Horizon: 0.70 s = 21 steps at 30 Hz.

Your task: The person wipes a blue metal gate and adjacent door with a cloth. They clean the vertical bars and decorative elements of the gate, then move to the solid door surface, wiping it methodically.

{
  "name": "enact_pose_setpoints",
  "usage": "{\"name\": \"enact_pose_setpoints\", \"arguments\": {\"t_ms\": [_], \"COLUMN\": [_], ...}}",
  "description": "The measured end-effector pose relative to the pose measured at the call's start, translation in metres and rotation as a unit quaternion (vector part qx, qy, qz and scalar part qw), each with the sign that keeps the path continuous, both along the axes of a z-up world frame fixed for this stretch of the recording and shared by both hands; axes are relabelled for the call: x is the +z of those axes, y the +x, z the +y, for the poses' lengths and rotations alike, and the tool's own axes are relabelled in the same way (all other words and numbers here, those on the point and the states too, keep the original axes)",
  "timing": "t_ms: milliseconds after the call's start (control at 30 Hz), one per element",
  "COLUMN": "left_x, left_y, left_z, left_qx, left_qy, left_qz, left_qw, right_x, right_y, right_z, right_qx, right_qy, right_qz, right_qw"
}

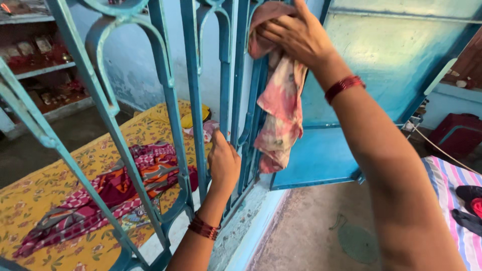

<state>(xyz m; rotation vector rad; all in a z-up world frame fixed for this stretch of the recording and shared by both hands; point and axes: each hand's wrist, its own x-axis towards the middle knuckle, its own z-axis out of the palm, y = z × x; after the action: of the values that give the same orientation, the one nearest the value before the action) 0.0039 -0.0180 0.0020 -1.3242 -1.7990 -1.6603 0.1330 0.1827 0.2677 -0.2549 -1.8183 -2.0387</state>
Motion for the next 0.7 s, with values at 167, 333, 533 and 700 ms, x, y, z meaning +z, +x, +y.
{"name": "enact_pose_setpoints", "arguments": {"t_ms": [167, 333, 533, 700], "left_x": [0.004, 0.002, -0.002, -0.004], "left_y": [0.0, -0.001, -0.001, -0.003], "left_z": [0.0, -0.002, 0.003, 0.003], "left_qx": [-0.01, -0.003, 0.007, 0.014], "left_qy": [-0.02, -0.025, -0.028, -0.007], "left_qz": [-0.02, -0.011, -0.003, 0.016], "left_qw": [1.0, 1.0, 1.0, 1.0], "right_x": [-0.033, -0.159, -0.255, -0.195], "right_y": [-0.006, -0.017, -0.009, -0.008], "right_z": [0.005, 0.018, -0.007, 0.009], "right_qx": [0.06, 0.083, 0.035, 0.085], "right_qy": [-0.049, -0.244, -0.262, -0.203], "right_qz": [0.009, -0.064, -0.087, 0.01], "right_qw": [0.997, 0.964, 0.96, 0.976]}}
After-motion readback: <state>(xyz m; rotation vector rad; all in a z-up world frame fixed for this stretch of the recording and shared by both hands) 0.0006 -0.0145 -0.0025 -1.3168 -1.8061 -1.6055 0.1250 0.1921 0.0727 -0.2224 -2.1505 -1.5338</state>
